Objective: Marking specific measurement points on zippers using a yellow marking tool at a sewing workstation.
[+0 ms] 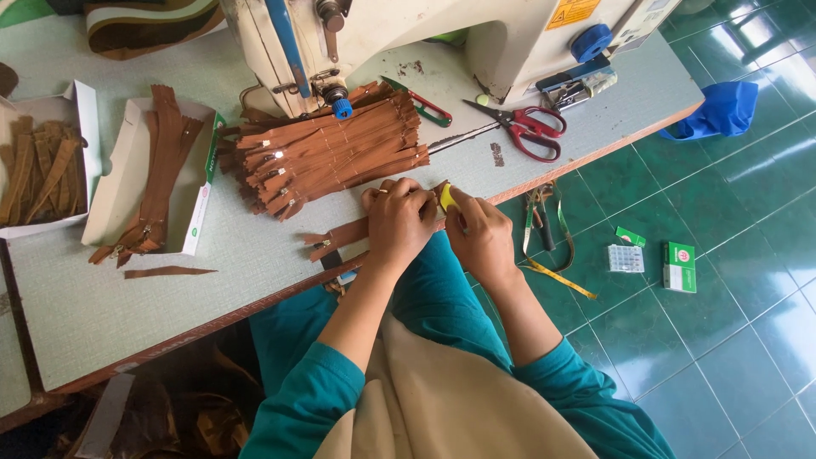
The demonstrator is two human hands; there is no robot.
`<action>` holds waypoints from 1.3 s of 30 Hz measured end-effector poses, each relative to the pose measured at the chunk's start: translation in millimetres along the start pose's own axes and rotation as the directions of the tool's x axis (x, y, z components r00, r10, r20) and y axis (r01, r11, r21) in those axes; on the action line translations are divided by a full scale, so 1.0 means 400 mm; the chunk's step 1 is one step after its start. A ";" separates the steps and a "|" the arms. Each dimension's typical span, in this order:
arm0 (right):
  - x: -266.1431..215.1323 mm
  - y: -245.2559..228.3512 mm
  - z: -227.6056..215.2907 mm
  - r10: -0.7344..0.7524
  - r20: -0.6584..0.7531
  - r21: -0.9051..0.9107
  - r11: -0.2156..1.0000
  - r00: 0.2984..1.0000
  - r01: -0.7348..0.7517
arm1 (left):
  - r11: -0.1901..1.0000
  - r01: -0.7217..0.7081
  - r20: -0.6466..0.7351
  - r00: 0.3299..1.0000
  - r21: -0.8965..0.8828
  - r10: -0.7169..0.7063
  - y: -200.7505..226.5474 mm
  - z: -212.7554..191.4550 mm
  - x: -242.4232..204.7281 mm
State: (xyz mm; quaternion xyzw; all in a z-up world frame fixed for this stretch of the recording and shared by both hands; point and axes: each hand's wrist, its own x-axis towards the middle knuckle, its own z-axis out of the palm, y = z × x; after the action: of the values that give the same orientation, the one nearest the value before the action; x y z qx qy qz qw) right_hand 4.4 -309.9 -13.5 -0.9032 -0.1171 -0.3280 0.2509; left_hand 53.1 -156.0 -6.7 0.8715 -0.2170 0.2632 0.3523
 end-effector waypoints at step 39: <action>0.015 0.123 0.049 -0.172 0.101 -0.358 0.912 0.980 0.198 | 0.973 0.039 0.070 0.996 0.228 -0.056 -0.148 -0.062 -0.112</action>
State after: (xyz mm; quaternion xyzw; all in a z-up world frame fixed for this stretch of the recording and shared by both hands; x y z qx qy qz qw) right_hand 37.9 -341.0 -41.2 -0.9295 -0.1471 -0.3356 0.0417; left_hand 44.6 -90.3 -48.3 0.9203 -0.1780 0.2443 0.2484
